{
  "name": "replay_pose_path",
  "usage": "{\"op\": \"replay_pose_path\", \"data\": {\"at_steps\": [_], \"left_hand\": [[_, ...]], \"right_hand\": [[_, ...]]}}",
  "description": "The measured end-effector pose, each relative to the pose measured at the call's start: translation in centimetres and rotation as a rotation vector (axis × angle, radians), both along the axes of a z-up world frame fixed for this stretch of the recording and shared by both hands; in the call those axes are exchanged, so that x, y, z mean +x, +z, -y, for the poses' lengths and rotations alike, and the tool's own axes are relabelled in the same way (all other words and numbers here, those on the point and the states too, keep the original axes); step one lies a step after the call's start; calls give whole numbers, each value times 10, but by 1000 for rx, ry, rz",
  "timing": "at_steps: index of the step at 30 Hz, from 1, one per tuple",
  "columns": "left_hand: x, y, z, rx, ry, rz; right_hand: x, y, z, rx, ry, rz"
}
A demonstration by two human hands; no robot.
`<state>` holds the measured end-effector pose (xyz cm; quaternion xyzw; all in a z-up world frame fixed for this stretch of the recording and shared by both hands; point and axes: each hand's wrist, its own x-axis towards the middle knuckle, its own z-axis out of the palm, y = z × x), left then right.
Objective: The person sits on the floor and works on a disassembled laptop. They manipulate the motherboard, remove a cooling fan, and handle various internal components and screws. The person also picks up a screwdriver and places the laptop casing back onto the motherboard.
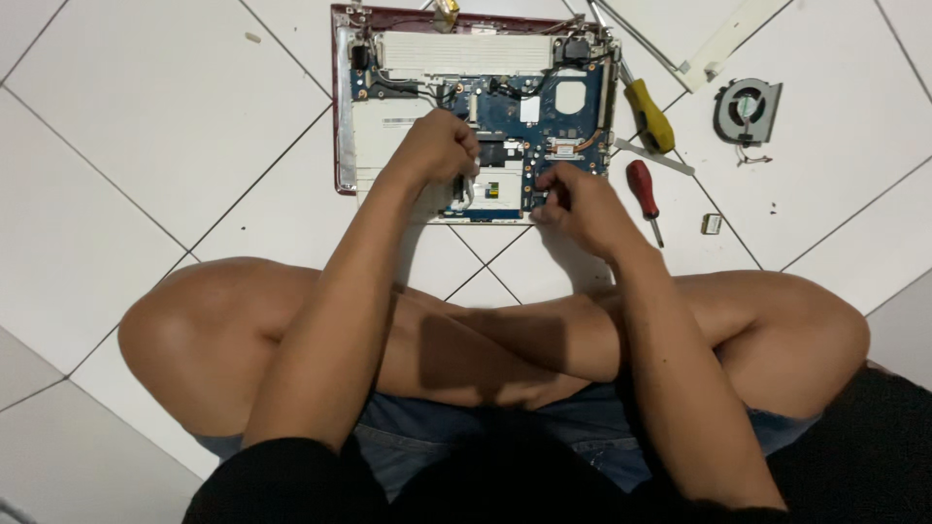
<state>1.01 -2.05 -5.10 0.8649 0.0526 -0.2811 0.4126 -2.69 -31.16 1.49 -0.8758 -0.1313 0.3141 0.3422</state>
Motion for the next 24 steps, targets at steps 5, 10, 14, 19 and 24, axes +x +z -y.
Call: {"op": "replay_pose_path", "data": {"at_steps": [5, 10, 14, 19, 24], "left_hand": [[4, -7, -2, -17, 8, -28], [4, -2, 5, -66, 9, -39], [-1, 25, 16, -126, -11, -65], [-3, 17, 15, -165, -1, -68], [4, 16, 6, -148, -2, -47]], "right_hand": [[6, -12, 8, -42, -69, 33], [7, -5, 4, 15, -100, 25], [9, 4, 2, 56, -110, 27], [10, -2, 4, 20, -113, 31], [10, -8, 3, 22, -127, 36]]}}
